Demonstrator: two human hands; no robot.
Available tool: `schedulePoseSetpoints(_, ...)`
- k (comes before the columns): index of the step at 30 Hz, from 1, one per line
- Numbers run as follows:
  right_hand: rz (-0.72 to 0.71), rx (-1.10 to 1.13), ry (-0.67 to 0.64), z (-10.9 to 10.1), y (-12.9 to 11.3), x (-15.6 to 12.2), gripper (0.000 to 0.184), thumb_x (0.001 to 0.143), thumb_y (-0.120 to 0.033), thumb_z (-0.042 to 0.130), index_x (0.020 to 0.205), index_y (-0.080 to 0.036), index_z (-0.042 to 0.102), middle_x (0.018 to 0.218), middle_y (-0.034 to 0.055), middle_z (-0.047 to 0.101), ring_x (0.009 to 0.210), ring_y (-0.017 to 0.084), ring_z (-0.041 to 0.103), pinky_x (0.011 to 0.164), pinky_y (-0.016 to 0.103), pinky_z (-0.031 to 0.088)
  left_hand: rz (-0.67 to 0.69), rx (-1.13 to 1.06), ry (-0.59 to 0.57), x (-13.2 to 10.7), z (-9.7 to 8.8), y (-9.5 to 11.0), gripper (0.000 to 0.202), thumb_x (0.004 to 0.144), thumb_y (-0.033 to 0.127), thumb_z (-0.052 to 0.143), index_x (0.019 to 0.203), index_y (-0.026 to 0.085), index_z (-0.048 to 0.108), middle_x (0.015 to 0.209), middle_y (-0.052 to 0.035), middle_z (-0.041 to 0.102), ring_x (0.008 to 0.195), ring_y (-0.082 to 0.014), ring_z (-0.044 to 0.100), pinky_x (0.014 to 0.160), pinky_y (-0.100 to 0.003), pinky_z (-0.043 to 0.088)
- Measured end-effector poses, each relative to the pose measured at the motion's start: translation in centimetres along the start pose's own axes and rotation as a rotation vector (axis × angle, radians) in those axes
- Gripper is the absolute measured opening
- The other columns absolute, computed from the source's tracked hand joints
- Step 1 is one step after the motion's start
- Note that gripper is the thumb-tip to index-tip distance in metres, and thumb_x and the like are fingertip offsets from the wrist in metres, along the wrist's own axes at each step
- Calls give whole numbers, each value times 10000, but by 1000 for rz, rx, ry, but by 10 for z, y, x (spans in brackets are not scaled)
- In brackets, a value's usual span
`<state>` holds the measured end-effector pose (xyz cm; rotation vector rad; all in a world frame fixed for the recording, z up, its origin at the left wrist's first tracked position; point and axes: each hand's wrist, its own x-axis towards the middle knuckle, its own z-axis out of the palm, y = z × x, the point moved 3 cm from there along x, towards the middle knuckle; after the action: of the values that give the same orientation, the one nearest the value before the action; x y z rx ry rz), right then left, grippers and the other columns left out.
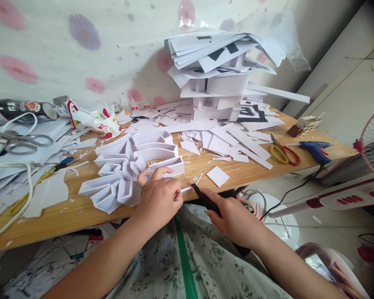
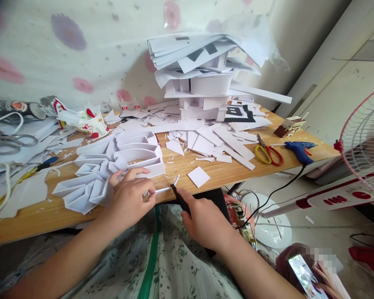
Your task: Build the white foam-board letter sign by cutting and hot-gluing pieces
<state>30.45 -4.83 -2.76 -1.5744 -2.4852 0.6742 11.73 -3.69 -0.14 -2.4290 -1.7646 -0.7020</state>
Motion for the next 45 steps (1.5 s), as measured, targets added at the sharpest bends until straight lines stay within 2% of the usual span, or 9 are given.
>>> schedulePoseSetpoints(5, 21, 241, -15, 0, 8, 1, 526, 885, -231, 499, 1408, -207, 455, 553, -42, 650, 487, 164, 623, 579, 257, 471, -91, -37, 153, -4, -20, -7, 133, 730, 141, 557, 620, 215, 568, 725, 1, 679, 1062, -274, 604, 1005, -573, 207)
schedulePoseSetpoints(10, 12, 599, -21, -3, 11, 4, 562, 941, -276, 410, 1487, -242, 285, 625, -49, 652, 436, 130, 593, 408, 209, 441, -250, -220, 181, -4, -38, -24, 92, 725, 235, 579, 642, 217, 612, 932, -52, 679, 1065, -275, 603, 1020, -551, 283)
schedulePoseSetpoints(13, -131, 461, 178, -19, 15, 9, 555, 932, -327, 454, 1469, -248, 337, 957, 55, 726, 684, 170, 687, 583, 267, 537, -329, -432, 154, -9, -39, -40, 118, 757, 310, 594, 694, 215, 623, 1004, -66, 671, 1095, -254, 586, 973, -450, 388)
schedulePoseSetpoints(16, -102, 181, 322, -33, 31, 17, 598, 911, -341, 479, 1482, -254, 321, 1131, 103, 698, 780, 218, 703, 657, 319, 544, -439, -619, 127, -14, -38, -54, 149, 775, 353, 620, 742, 208, 612, 1063, -62, 674, 1100, -247, 590, 962, -415, 405)
schedulePoseSetpoints(20, 47, -268, 276, -33, 60, 35, 653, 837, -318, 561, 1461, -276, 372, 984, 87, 747, 757, 290, 714, 585, 348, 521, -501, -736, 123, -18, -38, -62, 130, 780, 332, 639, 758, 210, 600, 1045, -39, 686, 1071, -235, 605, 968, -398, 408)
schedulePoseSetpoints(24, 43, -411, 220, -26, 71, 50, 623, 820, -315, 596, 1420, -309, 426, 1086, 67, 726, 834, 300, 711, 590, 353, 518, -522, -828, 131, -18, -37, -70, 87, 794, 291, 638, 771, 224, 588, 910, 6, 684, 1022, -198, 623, 934, -344, 428)
schedulePoseSetpoints(30, -19, -451, 261, -25, 63, 62, 486, 869, -357, 553, 1349, -295, 507, 1139, 69, 684, 868, 265, 685, 613, 332, 505, -463, -546, 211, -9, -48, -71, 75, 773, 292, 634, 771, 217, 628, 875, 6, 677, 878, -174, 625, 819, -298, 460)
schedulePoseSetpoints(36, -110, -411, 288, -25, 58, 59, 466, 904, -383, 524, 1336, -206, 521, 1087, 107, 661, 959, 271, 638, 813, 394, 495, -387, -304, 208, 1, -56, -61, 91, 743, 296, 625, 771, 223, 672, 753, 9, 654, 706, -155, 601, 661, -288, 452)
schedulePoseSetpoints(45, -235, -218, 611, -24, 49, 38, 336, 929, -327, 515, 1199, -149, 606, 1048, 115, 644, 960, 267, 609, 848, 410, 486, -420, -175, 168, 7, -57, -48, 117, 693, 295, 590, 704, 228, 686, 691, -21, 663, 787, -227, 612, 683, -354, 442)
